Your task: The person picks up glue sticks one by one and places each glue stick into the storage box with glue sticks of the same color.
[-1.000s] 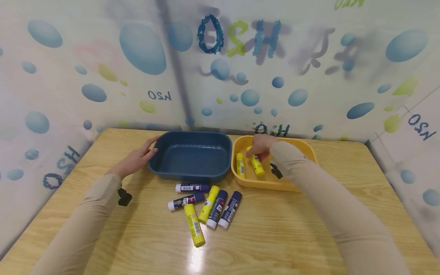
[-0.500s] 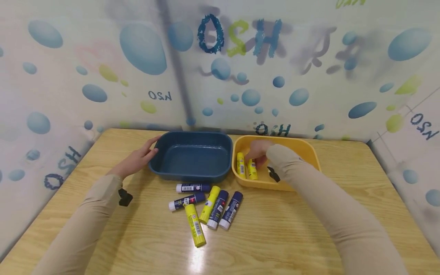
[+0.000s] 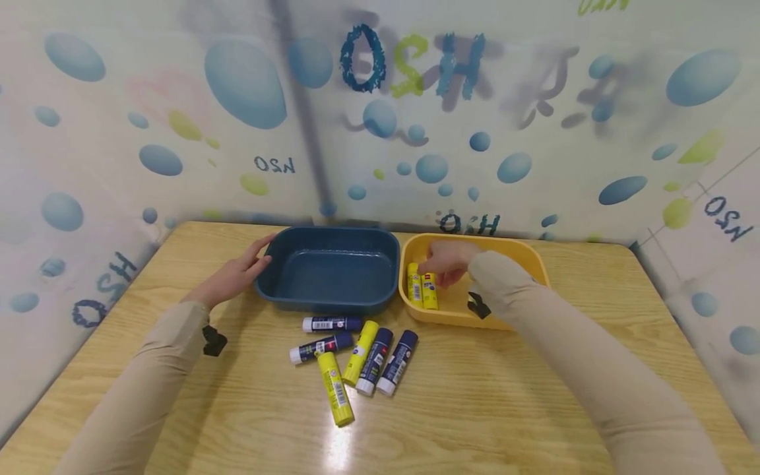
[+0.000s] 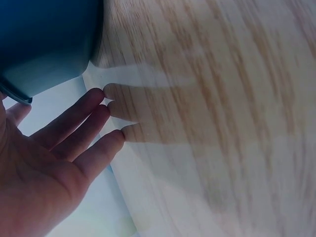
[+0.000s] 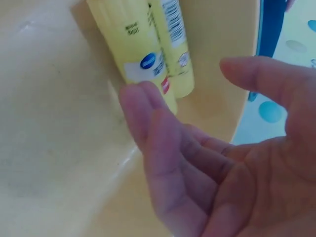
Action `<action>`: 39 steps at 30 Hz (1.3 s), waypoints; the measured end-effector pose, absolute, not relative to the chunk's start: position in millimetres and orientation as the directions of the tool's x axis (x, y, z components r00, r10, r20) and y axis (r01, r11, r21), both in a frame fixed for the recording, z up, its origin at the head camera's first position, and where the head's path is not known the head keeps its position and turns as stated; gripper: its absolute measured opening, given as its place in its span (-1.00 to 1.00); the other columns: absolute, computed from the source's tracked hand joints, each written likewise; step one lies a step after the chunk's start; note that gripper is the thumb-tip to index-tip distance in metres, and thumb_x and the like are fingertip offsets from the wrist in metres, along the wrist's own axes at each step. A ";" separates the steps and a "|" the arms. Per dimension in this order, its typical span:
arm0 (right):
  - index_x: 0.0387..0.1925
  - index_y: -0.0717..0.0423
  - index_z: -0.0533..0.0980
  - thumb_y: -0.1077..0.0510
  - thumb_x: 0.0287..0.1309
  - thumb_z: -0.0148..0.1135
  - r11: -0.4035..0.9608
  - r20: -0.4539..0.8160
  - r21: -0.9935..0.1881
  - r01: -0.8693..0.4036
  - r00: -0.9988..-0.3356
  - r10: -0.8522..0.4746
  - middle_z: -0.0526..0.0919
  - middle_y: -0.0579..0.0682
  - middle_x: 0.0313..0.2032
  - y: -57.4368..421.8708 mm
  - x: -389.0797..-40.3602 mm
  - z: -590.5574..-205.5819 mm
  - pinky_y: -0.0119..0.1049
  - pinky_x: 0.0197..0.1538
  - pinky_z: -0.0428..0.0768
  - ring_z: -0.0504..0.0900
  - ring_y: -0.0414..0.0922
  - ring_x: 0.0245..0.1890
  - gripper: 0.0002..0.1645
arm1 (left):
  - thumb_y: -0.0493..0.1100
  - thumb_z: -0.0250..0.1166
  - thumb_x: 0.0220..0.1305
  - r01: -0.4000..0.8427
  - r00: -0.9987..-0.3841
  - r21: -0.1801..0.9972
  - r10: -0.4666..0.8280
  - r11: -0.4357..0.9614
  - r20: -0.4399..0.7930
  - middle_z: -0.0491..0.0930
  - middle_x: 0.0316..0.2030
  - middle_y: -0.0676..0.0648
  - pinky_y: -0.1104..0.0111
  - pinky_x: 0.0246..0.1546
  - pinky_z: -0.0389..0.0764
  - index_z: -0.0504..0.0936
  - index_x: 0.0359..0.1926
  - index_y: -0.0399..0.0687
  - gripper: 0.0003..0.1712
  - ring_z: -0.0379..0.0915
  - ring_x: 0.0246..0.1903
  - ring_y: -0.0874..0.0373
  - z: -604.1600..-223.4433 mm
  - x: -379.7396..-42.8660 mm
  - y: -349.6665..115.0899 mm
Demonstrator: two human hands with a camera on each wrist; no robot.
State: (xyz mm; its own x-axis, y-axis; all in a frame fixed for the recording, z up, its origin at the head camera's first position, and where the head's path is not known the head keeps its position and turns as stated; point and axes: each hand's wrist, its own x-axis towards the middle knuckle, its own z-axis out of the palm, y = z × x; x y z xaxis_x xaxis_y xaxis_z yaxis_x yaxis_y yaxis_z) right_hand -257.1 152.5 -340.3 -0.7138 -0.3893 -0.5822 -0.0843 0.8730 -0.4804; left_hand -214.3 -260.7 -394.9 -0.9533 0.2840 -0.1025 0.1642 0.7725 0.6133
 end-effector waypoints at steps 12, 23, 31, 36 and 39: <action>0.05 0.28 0.38 0.07 0.34 0.13 0.803 -0.426 -0.552 -0.226 -0.751 -0.504 0.64 0.06 -0.35 142.1 -221.2 -325.9 -0.24 -0.17 0.60 0.64 0.01 -0.33 -0.60 | 0.06 -0.20 0.57 0.171 -0.950 0.607 0.293 0.776 -0.106 0.33 0.21 -0.49 -0.17 0.16 0.28 -0.13 0.53 0.06 -0.36 0.32 0.16 -0.38 -394.8 -216.4 -264.0; -0.18 0.18 0.49 0.15 0.33 0.16 0.737 -0.347 -0.602 -0.307 -0.731 -0.588 0.64 0.01 -0.43 133.0 -194.8 -317.4 -0.28 -0.28 0.56 0.63 -0.01 -0.41 -0.85 | 0.06 -0.19 0.57 0.162 -0.947 0.624 0.297 0.764 -0.119 0.29 0.25 -0.48 -0.18 0.17 0.26 -0.14 0.54 0.08 -0.35 0.28 0.19 -0.37 -395.3 -215.8 -262.7; -0.24 0.07 0.55 0.17 0.25 0.14 0.703 -0.335 -0.609 -0.367 -0.685 -0.647 0.60 -0.11 -0.44 135.9 -169.0 -318.1 -0.25 -0.30 0.50 0.53 -0.13 -0.39 -0.91 | 0.08 -0.20 0.56 0.173 -0.945 0.622 0.307 0.763 -0.114 0.29 0.25 -0.48 -0.18 0.17 0.26 -0.15 0.54 0.05 -0.33 0.29 0.19 -0.37 -396.2 -216.4 -262.4; -0.33 -0.01 0.54 0.10 0.26 0.20 0.713 -0.405 -0.600 -0.364 -0.630 -0.662 0.56 -0.15 -0.46 140.1 -153.5 -331.5 -0.31 -0.39 0.44 0.49 -0.18 -0.46 -0.93 | 0.09 -0.20 0.56 0.174 -0.942 0.628 0.313 0.758 -0.117 0.30 0.22 -0.51 -0.18 0.14 0.29 -0.17 0.54 0.05 -0.33 0.32 0.16 -0.37 -396.4 -218.4 -262.2; -0.41 -0.03 0.51 0.03 0.25 0.25 0.742 -0.448 -0.566 -0.361 -0.620 -0.644 0.53 -0.16 -0.53 140.8 -145.7 -342.2 -0.34 -0.45 0.37 0.45 -0.21 -0.54 -0.84 | 0.12 -0.22 0.56 0.142 -0.941 0.642 0.303 0.753 -0.148 0.23 0.28 -0.49 -0.19 0.17 0.25 -0.19 0.54 0.13 -0.33 0.26 0.21 -0.37 -396.3 -219.0 -262.2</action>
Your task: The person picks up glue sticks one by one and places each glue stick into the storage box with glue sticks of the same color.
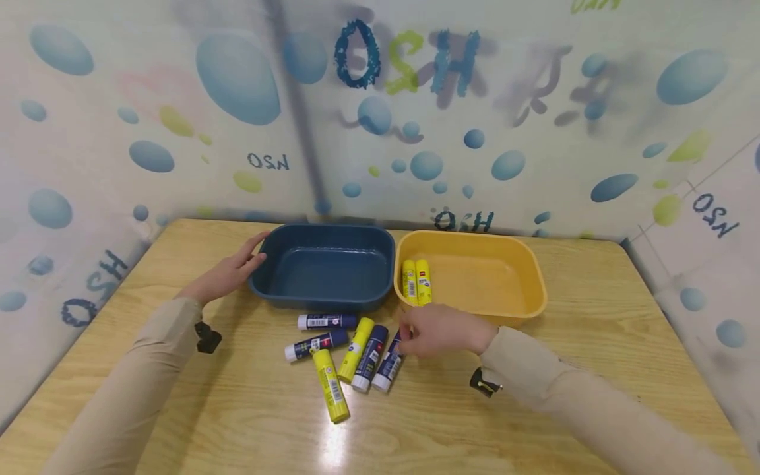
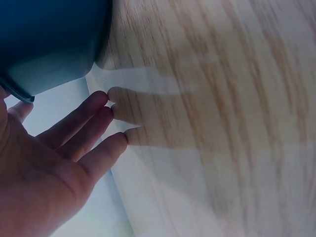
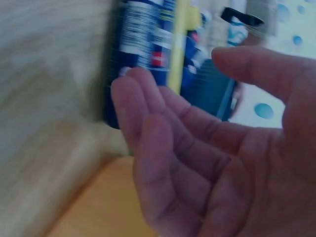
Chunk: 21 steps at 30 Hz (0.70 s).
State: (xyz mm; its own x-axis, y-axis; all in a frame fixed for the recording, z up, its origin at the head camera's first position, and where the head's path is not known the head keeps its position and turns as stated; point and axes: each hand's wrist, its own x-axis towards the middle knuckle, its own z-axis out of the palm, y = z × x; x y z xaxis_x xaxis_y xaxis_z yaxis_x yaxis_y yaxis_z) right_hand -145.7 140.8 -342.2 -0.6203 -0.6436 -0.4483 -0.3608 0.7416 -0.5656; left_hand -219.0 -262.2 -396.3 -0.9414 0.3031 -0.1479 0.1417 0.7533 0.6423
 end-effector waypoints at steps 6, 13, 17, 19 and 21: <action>-0.51 -0.01 0.48 0.00 0.23 0.28 0.809 -0.428 -0.486 -0.329 -0.718 -0.549 0.43 -0.14 -0.66 139.5 -139.1 -361.6 -0.36 -0.51 0.28 0.38 -0.21 -0.64 -0.74 | 0.11 -0.23 0.56 0.118 -0.941 0.640 0.291 0.759 -0.172 0.13 0.34 -0.48 -0.19 0.20 0.20 -0.22 0.54 0.07 -0.31 0.19 0.25 -0.38 -393.8 -217.8 -262.7; -0.59 0.03 0.42 -0.16 0.21 0.25 0.890 -0.385 -0.326 -0.318 -0.816 -0.432 0.34 -0.12 -0.71 130.1 -135.6 -377.2 -0.36 -0.56 0.18 0.34 -0.19 -0.70 -0.56 | 0.12 -0.23 0.56 0.101 -0.942 0.637 0.279 0.764 -0.185 0.10 0.35 -0.47 -0.19 0.22 0.17 -0.22 0.54 0.04 -0.30 0.14 0.27 -0.39 -395.1 -218.1 -263.2; -0.49 0.06 0.48 -0.21 0.22 0.23 0.900 -0.351 -0.270 -0.341 -0.836 -0.422 0.31 -0.11 -0.71 124.0 -134.8 -382.0 -0.36 -0.59 0.16 0.35 -0.17 -0.71 -0.56 | 0.14 -0.24 0.56 0.100 -0.940 0.640 0.283 0.762 -0.190 0.05 0.39 -0.43 -0.20 0.23 0.15 -0.20 0.55 0.08 -0.31 0.10 0.30 -0.38 -394.6 -218.4 -264.3; -0.41 0.10 0.51 -0.22 0.21 0.23 0.905 -0.344 -0.254 -0.342 -0.842 -0.415 0.31 -0.09 -0.70 120.6 -135.0 -383.2 -0.35 -0.59 0.16 0.37 -0.16 -0.70 -0.54 | 0.14 -0.23 0.56 0.093 -0.941 0.641 0.279 0.762 -0.194 0.07 0.38 -0.43 -0.20 0.22 0.15 -0.21 0.55 0.09 -0.31 0.11 0.29 -0.38 -394.4 -218.8 -264.6; -0.37 0.13 0.52 -0.23 0.21 0.23 0.908 -0.345 -0.241 -0.342 -0.845 -0.409 0.34 -0.08 -0.68 117.5 -135.2 -384.2 -0.35 -0.60 0.17 0.39 -0.15 -0.69 -0.53 | 0.16 -0.23 0.55 0.090 -0.941 0.641 0.276 0.763 -0.197 0.10 0.37 -0.43 -0.19 0.22 0.17 -0.21 0.55 0.11 -0.30 0.13 0.29 -0.37 -394.5 -219.3 -264.7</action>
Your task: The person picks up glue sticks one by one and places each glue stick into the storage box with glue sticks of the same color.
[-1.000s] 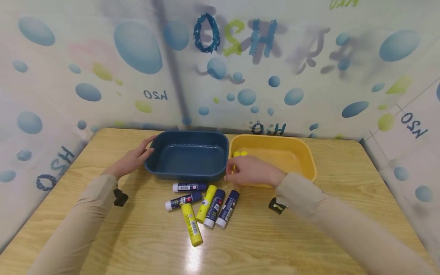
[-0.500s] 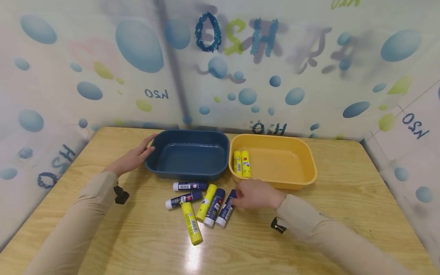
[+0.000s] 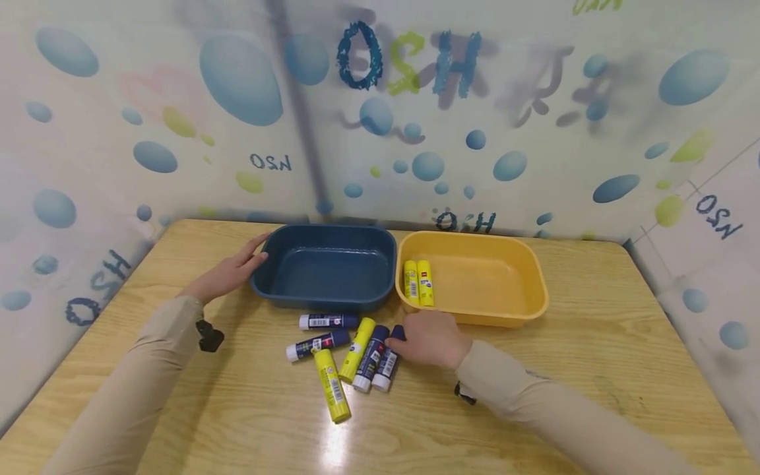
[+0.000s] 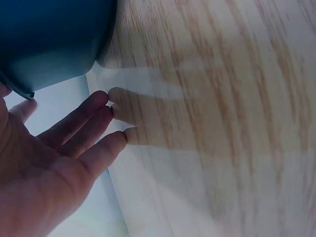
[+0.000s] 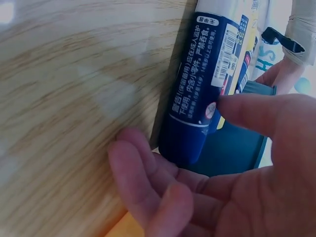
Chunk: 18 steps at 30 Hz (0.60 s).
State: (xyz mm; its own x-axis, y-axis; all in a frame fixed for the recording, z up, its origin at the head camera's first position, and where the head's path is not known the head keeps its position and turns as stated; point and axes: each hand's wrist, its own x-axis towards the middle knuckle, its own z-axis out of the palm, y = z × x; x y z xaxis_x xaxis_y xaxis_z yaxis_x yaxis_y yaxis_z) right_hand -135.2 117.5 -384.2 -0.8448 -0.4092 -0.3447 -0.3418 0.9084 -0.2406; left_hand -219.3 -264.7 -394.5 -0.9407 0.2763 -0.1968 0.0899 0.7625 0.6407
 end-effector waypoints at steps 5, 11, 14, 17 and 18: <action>-0.39 0.12 0.49 -0.21 0.21 0.23 0.913 -0.361 -0.237 -0.333 -0.842 -0.401 0.37 -0.06 -0.65 111.6 -136.4 -384.2 -0.34 -0.58 0.18 0.40 -0.14 -0.66 -0.54 | 0.17 -0.24 0.54 0.091 -0.939 0.640 0.280 0.763 -0.201 0.09 0.37 -0.44 -0.20 0.22 0.16 -0.23 0.55 0.12 -0.29 0.14 0.28 -0.38 -393.4 -219.0 -264.7; -0.32 0.15 0.51 -0.18 0.18 0.27 0.914 -0.393 -0.274 -0.300 -0.832 -0.391 0.42 -0.05 -0.61 110.0 -137.9 -382.7 -0.34 -0.55 0.22 0.42 -0.14 -0.62 -0.55 | 0.16 -0.24 0.55 0.095 -0.933 0.650 0.295 0.754 -0.206 0.10 0.37 -0.44 -0.20 0.22 0.15 -0.24 0.55 0.13 -0.29 0.11 0.29 -0.38 -394.1 -219.1 -266.0; -0.20 0.19 0.52 -0.16 0.14 0.30 0.911 -0.410 -0.299 -0.283 -0.824 -0.391 0.46 -0.04 -0.57 110.2 -140.0 -383.2 -0.34 -0.53 0.25 0.45 -0.13 -0.58 -0.51 | 0.17 -0.25 0.55 0.099 -0.932 0.655 0.301 0.749 -0.203 0.10 0.37 -0.44 -0.20 0.22 0.15 -0.24 0.55 0.15 -0.29 0.11 0.29 -0.37 -394.8 -219.5 -266.5; -0.10 0.23 0.52 -0.14 0.12 0.33 0.907 -0.420 -0.322 -0.271 -0.818 -0.393 0.48 -0.03 -0.52 110.3 -141.7 -383.9 -0.33 -0.50 0.29 0.47 -0.13 -0.54 -0.46 | 0.18 -0.26 0.54 0.101 -0.933 0.655 0.300 0.749 -0.200 0.08 0.38 -0.43 -0.20 0.23 0.13 -0.25 0.55 0.16 -0.29 0.09 0.31 -0.36 -395.2 -219.7 -266.7; -0.07 0.24 0.51 -0.14 0.11 0.33 0.906 -0.424 -0.328 -0.266 -0.816 -0.393 0.48 -0.03 -0.50 110.3 -142.3 -384.6 -0.32 -0.49 0.31 0.47 -0.13 -0.53 -0.44 | 0.18 -0.26 0.55 0.100 -0.934 0.657 0.299 0.747 -0.198 0.06 0.39 -0.42 -0.19 0.24 0.12 -0.24 0.55 0.16 -0.30 0.08 0.31 -0.36 -395.2 -219.6 -266.3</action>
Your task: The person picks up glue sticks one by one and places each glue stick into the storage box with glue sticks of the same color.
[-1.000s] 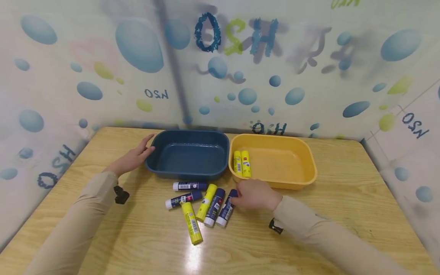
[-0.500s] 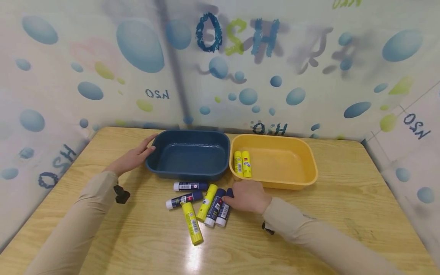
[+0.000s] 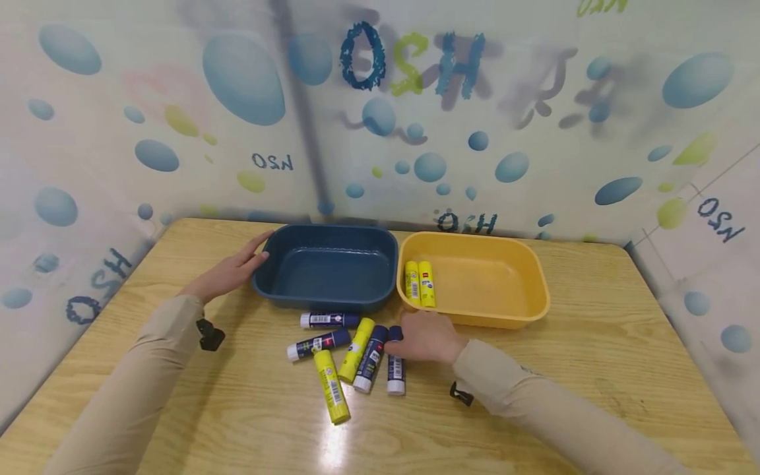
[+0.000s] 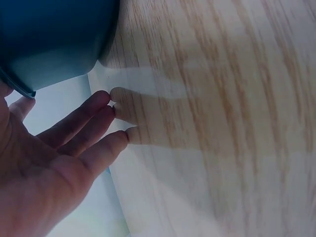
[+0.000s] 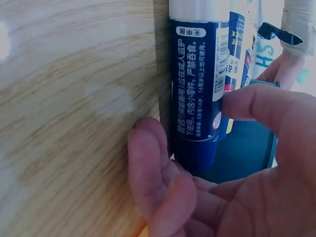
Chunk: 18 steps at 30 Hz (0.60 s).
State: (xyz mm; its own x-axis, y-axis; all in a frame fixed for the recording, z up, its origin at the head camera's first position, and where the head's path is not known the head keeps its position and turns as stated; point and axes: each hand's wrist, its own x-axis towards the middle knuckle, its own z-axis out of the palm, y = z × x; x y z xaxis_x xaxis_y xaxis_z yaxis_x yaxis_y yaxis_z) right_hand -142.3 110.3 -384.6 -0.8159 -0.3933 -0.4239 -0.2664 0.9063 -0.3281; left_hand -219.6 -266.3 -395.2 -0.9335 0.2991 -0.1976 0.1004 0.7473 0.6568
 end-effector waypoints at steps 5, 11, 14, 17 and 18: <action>0.03 0.27 0.48 -0.13 0.09 0.35 0.905 -0.427 -0.336 -0.261 -0.815 -0.393 0.49 -0.02 -0.44 109.8 -143.5 -386.6 -0.30 -0.45 0.37 0.48 -0.12 -0.48 -0.35 | 0.12 -0.26 0.56 0.117 -0.935 0.672 0.309 0.732 -0.174 0.00 0.41 -0.41 -0.18 0.26 0.08 -0.23 0.55 0.08 -0.31 0.02 0.34 -0.35 -395.0 -219.2 -263.8; -0.01 0.26 0.49 -0.13 0.09 0.34 0.903 -0.421 -0.336 -0.267 -0.815 -0.398 0.49 -0.02 -0.45 110.0 -143.3 -389.0 -0.31 -0.45 0.38 0.48 -0.12 -0.49 -0.38 | 0.10 -0.26 0.57 0.120 -0.936 0.677 0.309 0.726 -0.166 -0.04 0.43 -0.38 -0.17 0.28 0.06 -0.23 0.55 0.07 -0.32 0.01 0.35 -0.33 -395.4 -218.5 -263.1; -0.07 0.23 0.49 -0.12 0.07 0.34 0.899 -0.407 -0.341 -0.274 -0.819 -0.404 0.48 -0.03 -0.49 110.8 -142.8 -390.1 -0.32 -0.48 0.35 0.47 -0.13 -0.52 -0.44 | 0.11 -0.27 0.57 0.120 -0.937 0.670 0.308 0.733 -0.168 -0.06 0.44 -0.36 -0.16 0.28 0.05 -0.24 0.55 0.09 -0.32 0.00 0.36 -0.32 -395.9 -218.2 -263.7; -0.11 0.22 0.49 -0.10 0.07 0.34 0.895 -0.393 -0.351 -0.276 -0.824 -0.408 0.47 -0.04 -0.50 111.4 -142.5 -390.6 -0.33 -0.50 0.35 0.47 -0.14 -0.54 -0.47 | 0.12 -0.28 0.57 0.125 -0.936 0.669 0.310 0.733 -0.165 -0.05 0.44 -0.38 -0.17 0.28 0.05 -0.24 0.55 0.07 -0.32 0.00 0.35 -0.33 -396.0 -218.0 -263.4; -0.11 0.22 0.49 -0.10 0.07 0.34 0.894 -0.390 -0.354 -0.276 -0.825 -0.409 0.47 -0.04 -0.50 111.5 -142.3 -390.4 -0.33 -0.51 0.35 0.47 -0.14 -0.54 -0.48 | 0.11 -0.28 0.57 0.126 -0.936 0.669 0.311 0.733 -0.163 -0.04 0.43 -0.39 -0.17 0.28 0.05 -0.24 0.55 0.06 -0.32 0.00 0.35 -0.34 -395.8 -217.8 -263.0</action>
State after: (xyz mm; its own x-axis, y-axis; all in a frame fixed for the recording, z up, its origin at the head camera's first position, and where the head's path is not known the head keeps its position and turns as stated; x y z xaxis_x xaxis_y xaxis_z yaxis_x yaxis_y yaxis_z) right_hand -142.3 111.5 -390.4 -0.8248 -0.4093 -0.3901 -0.2762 0.8937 -0.3535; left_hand -217.8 -263.0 -395.8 -0.9364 0.3106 -0.1633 0.1265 0.7327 0.6687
